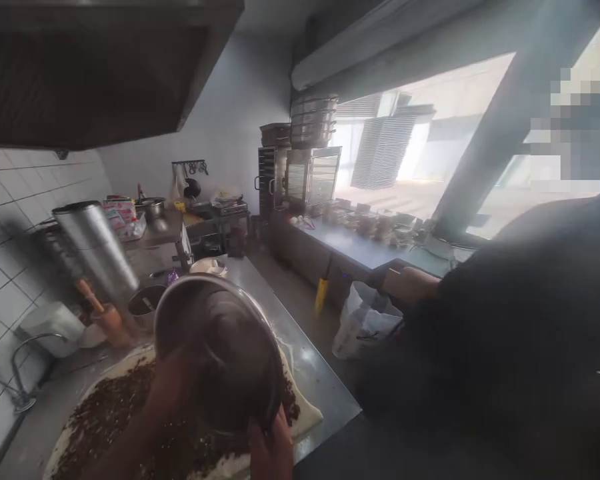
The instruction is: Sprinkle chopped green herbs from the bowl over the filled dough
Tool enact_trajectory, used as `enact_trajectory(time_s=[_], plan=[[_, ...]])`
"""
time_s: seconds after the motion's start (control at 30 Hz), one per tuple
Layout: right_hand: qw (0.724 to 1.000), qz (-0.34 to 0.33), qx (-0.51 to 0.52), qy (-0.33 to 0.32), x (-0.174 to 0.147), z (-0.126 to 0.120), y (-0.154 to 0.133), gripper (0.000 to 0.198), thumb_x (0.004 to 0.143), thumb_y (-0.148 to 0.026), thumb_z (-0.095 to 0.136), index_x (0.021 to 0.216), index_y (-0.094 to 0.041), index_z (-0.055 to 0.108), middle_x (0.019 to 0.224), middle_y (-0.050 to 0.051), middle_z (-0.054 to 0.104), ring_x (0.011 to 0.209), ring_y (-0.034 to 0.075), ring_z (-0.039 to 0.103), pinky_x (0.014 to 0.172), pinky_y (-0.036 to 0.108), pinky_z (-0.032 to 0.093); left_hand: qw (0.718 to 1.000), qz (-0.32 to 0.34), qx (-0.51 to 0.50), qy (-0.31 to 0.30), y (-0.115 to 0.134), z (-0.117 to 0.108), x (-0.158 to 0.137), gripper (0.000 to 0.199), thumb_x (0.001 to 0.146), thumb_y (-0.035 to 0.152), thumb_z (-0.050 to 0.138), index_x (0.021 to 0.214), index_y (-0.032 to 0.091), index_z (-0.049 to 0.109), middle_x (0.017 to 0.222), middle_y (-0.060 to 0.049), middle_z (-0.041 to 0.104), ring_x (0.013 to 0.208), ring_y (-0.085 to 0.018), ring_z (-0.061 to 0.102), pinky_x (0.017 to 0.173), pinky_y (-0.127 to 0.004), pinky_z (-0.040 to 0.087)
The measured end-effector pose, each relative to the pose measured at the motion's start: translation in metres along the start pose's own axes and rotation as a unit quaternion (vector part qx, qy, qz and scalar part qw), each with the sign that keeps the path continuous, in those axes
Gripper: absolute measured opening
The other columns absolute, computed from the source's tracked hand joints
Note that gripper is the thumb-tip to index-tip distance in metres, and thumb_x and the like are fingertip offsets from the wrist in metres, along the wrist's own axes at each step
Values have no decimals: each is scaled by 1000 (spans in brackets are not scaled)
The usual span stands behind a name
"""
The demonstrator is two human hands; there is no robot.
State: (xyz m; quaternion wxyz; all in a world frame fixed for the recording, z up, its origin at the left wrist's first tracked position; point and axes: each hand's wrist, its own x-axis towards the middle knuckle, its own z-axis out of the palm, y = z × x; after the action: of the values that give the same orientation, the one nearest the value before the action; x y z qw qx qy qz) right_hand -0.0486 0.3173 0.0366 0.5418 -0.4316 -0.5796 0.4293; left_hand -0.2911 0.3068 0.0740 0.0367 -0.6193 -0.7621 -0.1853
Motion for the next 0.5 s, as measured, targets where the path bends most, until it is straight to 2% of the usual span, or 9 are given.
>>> enact_trajectory(time_s=[0.07,0.13,0.17,0.23,0.33,0.5], plan=[[999,6,46,-18,4,10,16,41,93,-46,61,121,-18,71,139,15,55,129,34,51,107,45,48,1000,-27,-3,-14,0,14,-9,49,99,34,37,146,25,47,155,-4,46,142,-25,43,118,-47,39],[997,16,73,-38,7,17,27,42,93,-48,63,122,-19,72,143,15,51,129,35,51,105,43,50,997,-68,-37,-17,12,31,-12,58,100,43,34,153,18,36,163,-9,31,147,-27,36,119,-47,38],[996,22,80,-43,8,20,31,42,91,-49,64,121,-20,72,144,14,49,128,35,51,103,42,51,994,-84,-62,-20,19,38,-13,60,100,46,32,154,17,35,164,-10,29,148,-28,35,120,-47,38],[995,32,90,-37,10,24,35,42,89,-51,66,117,-20,74,144,14,49,126,35,53,99,40,53,988,-98,-113,-30,30,47,-15,60,101,49,30,153,20,37,163,-9,31,148,-27,35,122,-47,35],[994,57,88,-33,14,27,38,44,85,-54,68,111,-19,74,137,13,54,119,34,57,96,39,53,984,-85,-147,-60,38,49,-21,55,100,50,32,148,28,46,159,-7,39,145,-28,39,122,-47,34],[993,91,72,-32,23,27,37,45,73,-56,73,94,-16,74,107,11,67,99,31,63,83,36,55,988,-37,-123,-85,34,44,-33,44,90,50,52,128,28,61,139,-10,58,122,-33,57,104,-51,50]])
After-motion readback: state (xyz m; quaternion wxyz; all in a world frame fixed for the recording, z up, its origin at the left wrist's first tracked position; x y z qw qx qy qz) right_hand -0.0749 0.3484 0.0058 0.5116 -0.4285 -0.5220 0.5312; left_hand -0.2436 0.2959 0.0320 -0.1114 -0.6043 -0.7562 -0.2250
